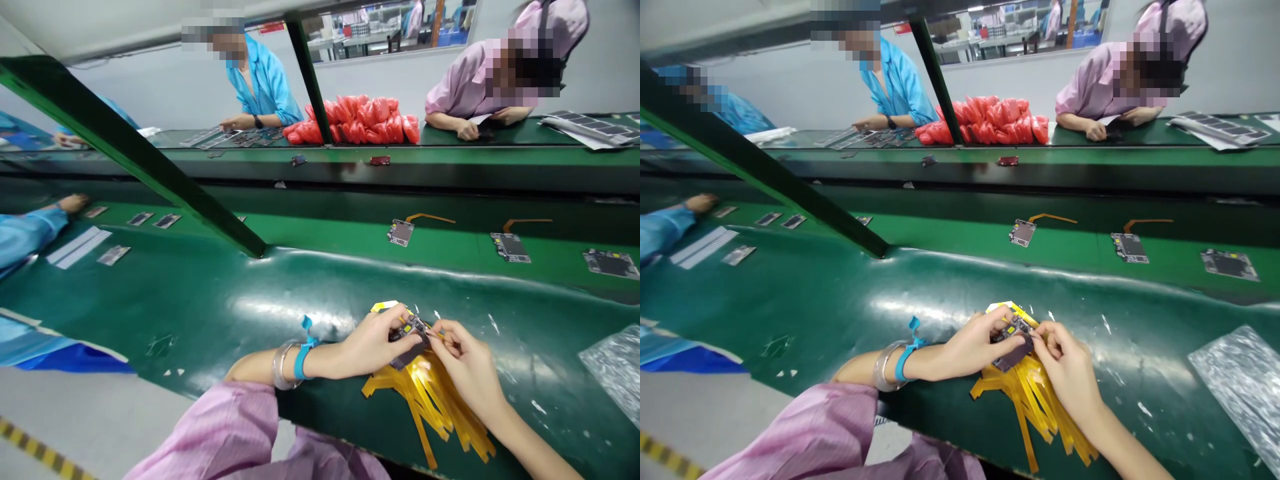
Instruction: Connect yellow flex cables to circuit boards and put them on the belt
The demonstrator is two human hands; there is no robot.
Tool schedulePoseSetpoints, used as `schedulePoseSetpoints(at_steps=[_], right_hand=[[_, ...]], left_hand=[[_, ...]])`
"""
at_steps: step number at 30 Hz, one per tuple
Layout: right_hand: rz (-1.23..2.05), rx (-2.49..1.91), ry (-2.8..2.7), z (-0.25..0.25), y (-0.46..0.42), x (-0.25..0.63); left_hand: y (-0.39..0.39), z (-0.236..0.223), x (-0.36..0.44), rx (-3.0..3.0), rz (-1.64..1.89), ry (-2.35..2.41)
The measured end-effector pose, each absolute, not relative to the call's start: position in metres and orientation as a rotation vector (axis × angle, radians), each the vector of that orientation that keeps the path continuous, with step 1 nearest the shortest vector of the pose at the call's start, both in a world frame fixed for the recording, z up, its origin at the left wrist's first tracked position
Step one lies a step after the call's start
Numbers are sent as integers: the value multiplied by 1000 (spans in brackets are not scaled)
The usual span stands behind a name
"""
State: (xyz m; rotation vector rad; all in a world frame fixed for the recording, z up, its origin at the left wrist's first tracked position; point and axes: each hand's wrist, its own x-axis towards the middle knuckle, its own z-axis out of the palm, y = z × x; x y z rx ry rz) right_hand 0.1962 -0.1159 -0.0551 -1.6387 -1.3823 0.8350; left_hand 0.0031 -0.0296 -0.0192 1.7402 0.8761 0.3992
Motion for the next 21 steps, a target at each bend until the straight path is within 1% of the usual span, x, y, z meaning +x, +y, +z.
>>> schedulePoseSetpoints(at_steps=[3,6,9,11,13,17,21], right_hand=[[911,-1600,-1383,-51,-117,192],[1189,-1464,-1241,-42,-118,195],[1489,-1285,-1146,-37,-119,202],[1586,-1237,-1093,-37,-120,204],[1567,-1299,-1039,-40,-120,203],[1411,-1478,-1018,-46,-119,198],[1355,-1530,-1055,-46,-118,198]], left_hand=[[-15,-22,5,1509,412,841],[-3,-21,6,1375,378,856],[1,-19,4,1412,297,888],[-1,-19,3,1444,263,860],[-3,-20,2,1470,248,831],[-7,-20,0,1590,241,808],[-8,-16,-2,1656,223,823]])
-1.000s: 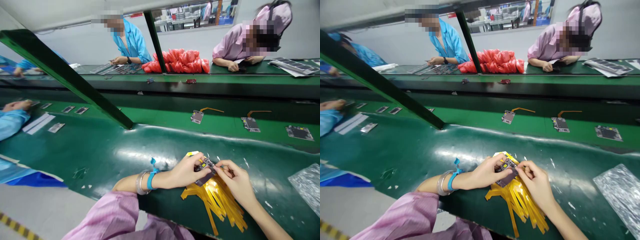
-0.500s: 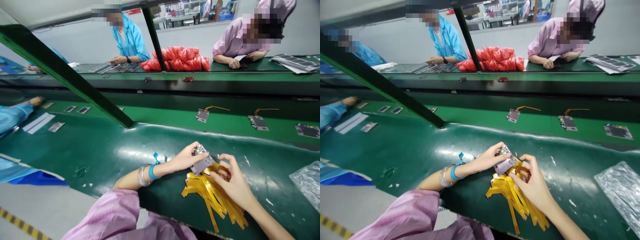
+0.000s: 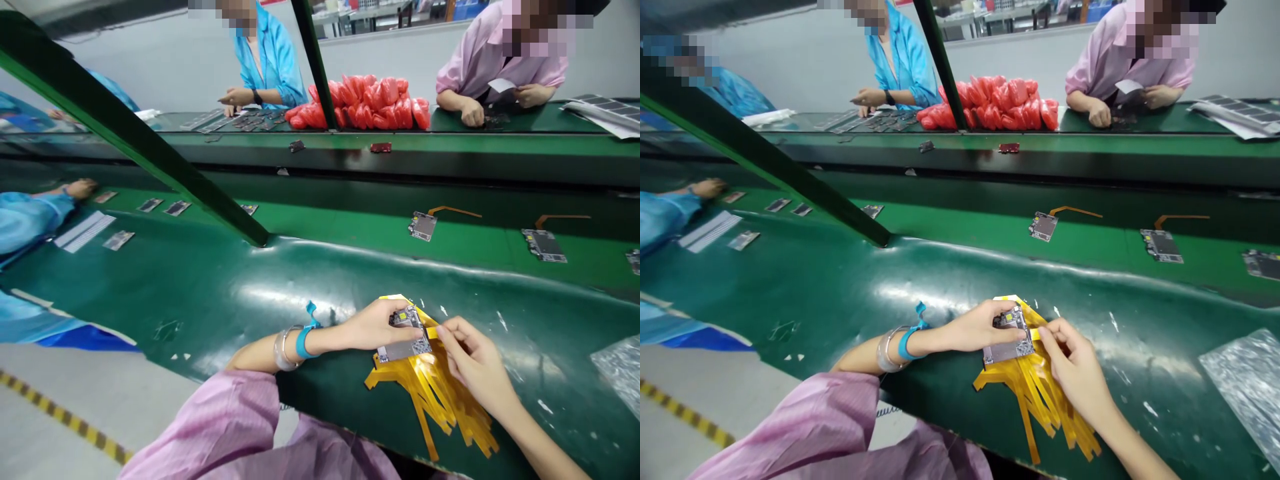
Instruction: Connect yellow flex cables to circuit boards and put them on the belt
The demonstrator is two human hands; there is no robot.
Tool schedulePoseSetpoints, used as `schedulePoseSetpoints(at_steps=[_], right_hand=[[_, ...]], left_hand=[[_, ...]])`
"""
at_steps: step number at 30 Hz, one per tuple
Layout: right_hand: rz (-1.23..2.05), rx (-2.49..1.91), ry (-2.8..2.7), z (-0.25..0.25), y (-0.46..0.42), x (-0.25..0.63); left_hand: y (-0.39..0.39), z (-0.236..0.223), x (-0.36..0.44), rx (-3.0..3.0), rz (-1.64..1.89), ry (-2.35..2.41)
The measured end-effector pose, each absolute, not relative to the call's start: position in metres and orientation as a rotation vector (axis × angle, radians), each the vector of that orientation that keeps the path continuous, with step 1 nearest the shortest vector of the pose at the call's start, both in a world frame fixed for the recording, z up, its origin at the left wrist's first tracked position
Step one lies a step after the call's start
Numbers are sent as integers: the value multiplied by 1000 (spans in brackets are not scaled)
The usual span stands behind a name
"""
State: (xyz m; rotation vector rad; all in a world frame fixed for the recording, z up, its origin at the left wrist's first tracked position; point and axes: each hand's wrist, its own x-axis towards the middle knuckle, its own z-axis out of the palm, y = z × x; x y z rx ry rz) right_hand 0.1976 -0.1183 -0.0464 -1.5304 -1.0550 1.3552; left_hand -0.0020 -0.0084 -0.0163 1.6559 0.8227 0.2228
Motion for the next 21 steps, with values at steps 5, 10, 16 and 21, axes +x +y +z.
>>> schedulePoseSetpoints(at_steps=[5,10,16,21], right_hand=[[1375,-1535,-1037,-48,-117,199],[1388,-1531,-1038,-49,-118,199],[1377,-1566,-1097,-48,-119,199],[1349,-1591,-1138,-46,-118,197]], left_hand=[[-8,-12,-2,1667,222,831],[-8,-11,-2,1675,216,834],[-8,-11,-2,1692,207,842],[-8,-9,-2,1707,194,847]])
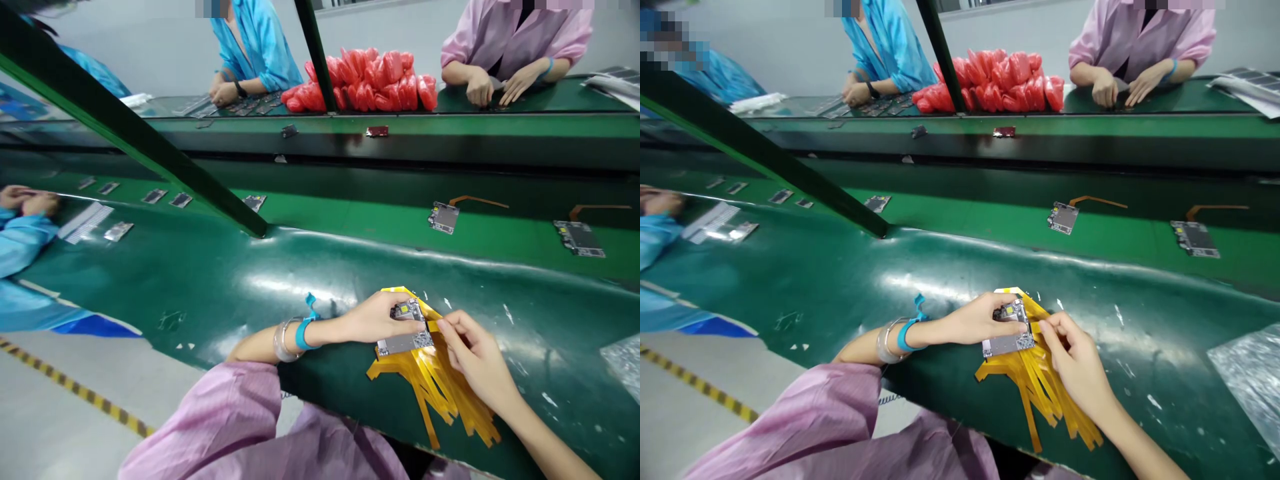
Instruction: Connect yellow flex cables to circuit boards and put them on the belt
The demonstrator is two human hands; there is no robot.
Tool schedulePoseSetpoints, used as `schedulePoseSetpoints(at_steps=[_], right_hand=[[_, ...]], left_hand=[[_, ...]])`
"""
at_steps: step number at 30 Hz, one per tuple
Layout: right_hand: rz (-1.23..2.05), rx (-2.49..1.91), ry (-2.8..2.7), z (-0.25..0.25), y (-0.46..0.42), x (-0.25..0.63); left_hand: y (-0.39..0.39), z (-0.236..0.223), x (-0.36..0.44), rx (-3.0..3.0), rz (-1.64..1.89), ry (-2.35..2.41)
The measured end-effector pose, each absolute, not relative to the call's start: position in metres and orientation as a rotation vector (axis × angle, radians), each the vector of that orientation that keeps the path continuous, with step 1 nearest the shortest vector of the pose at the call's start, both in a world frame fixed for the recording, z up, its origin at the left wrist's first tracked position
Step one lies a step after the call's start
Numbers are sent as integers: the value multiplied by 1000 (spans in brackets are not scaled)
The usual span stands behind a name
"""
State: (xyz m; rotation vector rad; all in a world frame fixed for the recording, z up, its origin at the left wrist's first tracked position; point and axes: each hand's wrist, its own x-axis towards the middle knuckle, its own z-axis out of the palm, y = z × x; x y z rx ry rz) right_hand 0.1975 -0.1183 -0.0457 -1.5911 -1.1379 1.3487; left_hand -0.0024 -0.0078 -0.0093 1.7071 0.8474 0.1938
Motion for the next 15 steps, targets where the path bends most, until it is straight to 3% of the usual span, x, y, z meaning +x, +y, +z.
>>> schedulePoseSetpoints(at_steps=[15], right_hand=[[1325,-1579,-1304,-41,-115,194]], left_hand=[[-9,-19,-2,1765,181,912]])
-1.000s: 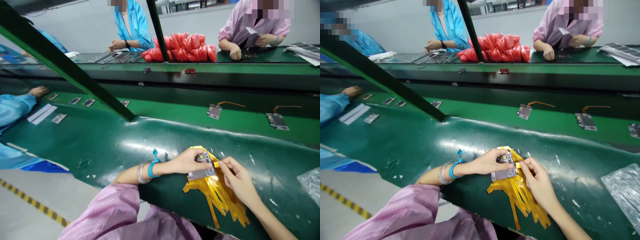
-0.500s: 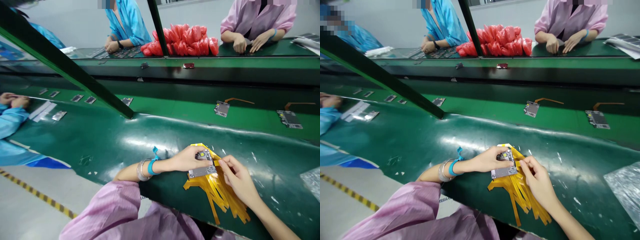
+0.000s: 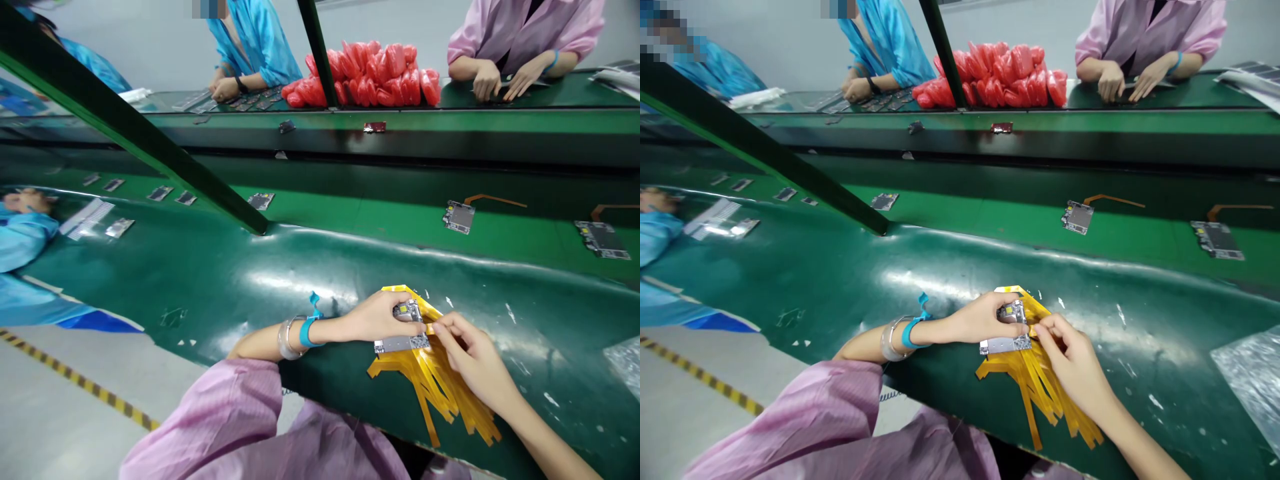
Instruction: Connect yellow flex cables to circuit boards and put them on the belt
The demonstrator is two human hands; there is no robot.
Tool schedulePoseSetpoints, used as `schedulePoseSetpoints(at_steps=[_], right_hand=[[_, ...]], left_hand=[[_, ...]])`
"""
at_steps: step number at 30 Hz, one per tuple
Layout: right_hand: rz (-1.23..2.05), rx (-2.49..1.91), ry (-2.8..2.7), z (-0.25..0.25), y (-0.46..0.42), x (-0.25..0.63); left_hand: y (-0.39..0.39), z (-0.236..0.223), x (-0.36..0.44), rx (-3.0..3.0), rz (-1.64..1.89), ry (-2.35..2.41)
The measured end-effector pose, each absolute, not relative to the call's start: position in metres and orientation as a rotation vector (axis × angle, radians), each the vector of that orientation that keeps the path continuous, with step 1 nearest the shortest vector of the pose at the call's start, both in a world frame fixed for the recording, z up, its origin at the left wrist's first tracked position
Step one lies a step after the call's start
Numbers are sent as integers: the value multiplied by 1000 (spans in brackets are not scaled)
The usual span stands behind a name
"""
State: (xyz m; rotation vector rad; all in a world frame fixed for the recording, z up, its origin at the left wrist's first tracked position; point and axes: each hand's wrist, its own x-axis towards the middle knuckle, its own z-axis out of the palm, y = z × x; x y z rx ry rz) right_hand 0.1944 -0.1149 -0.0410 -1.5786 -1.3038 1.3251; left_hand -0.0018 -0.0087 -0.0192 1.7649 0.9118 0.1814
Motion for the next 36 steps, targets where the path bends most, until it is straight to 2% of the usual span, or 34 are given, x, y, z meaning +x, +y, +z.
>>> schedulePoseSetpoints(at_steps=[5,12,15,22,26,31,36], right_hand=[[1442,-1543,-1194,-47,-118,194],[1077,-1614,-1094,-56,-106,210],[1012,-1657,-1155,-60,-99,215],[890,-1701,-1616,-72,-91,209],[897,-1653,-1807,-77,-92,205],[858,-1649,-1851,-86,-90,212],[787,-1643,-1820,-87,-88,224]], left_hand=[[-6,-26,-2,1693,209,848],[8,-15,-8,1621,251,940],[56,-19,-14,1668,425,1044],[227,-51,-39,1660,884,1600],[258,-73,-81,1703,974,1838],[246,-83,-139,1916,842,2021],[239,-66,-184,2028,539,2277]])
